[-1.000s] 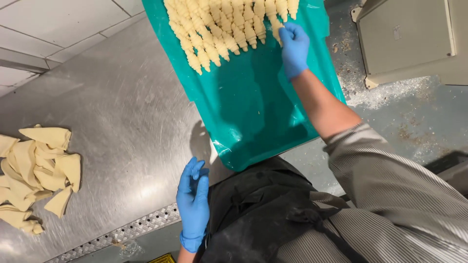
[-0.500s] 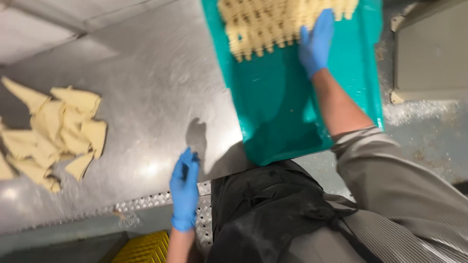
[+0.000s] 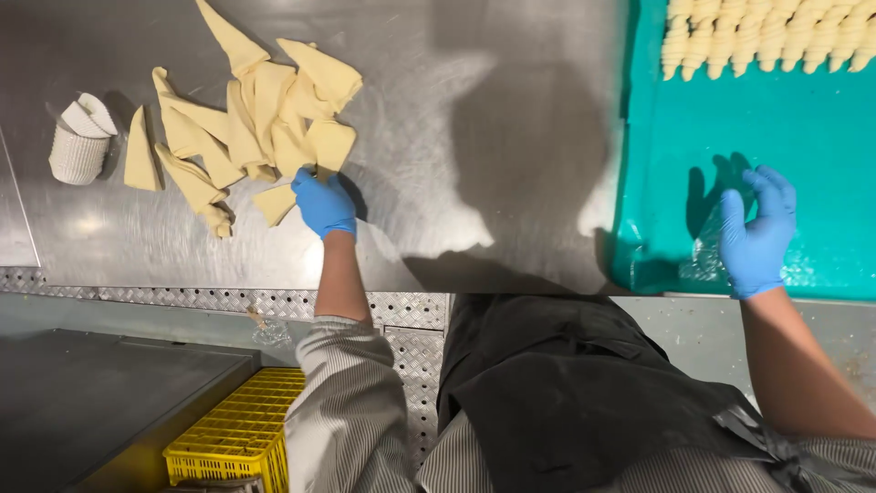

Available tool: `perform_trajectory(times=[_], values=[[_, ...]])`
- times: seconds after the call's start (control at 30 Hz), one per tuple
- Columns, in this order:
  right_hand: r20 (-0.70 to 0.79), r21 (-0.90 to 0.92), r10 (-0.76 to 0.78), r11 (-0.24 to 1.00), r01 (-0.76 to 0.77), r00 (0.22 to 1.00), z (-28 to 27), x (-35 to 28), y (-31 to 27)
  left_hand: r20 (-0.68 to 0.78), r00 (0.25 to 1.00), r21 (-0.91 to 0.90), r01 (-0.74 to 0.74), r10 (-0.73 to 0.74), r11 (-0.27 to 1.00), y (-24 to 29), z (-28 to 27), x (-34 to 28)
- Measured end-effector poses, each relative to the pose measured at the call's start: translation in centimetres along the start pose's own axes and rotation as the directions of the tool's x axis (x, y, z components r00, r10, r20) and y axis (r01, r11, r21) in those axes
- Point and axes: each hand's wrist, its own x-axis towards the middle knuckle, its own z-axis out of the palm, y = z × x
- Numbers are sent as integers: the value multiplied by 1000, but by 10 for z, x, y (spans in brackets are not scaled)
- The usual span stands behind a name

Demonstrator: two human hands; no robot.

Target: Rolling triangular pieces of dough into croissant shapes and placing them on a tray.

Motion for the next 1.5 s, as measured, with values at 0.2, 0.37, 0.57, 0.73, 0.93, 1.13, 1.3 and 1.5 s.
perform_trajectory(times=[0.2,0.37,0.57,0.73,0.93,1.13,1.3,1.5], values=[[-15,23,87,996,-87,996,17,-21,-88,74,995,200,-86,72,976,6,-16,18],[-34,-19,50,999,-51,998,28,-32,-149,-33,890,218,-437,454,873,-9,10,31],[1,4,60,998,-60,998,38,-40,-190,68,890,275,-450,450,849,-2,25,48],[15,65,74,995,-75,997,45,-38,-210,90,938,242,-346,334,907,12,5,62],[37,50,57,997,-59,998,63,-25,-254,252,833,-250,-436,493,865,21,-27,26],[393,398,-52,910,-119,918,80,13,-333,455,499,-702,-308,738,642,108,-127,-59],[685,399,359,543,-739,634,84,16,-328,214,480,-803,-409,851,433,142,-151,-89],[651,677,216,268,-686,727,86,0,-321,589,568,-782,222,575,582,156,-158,-144]])
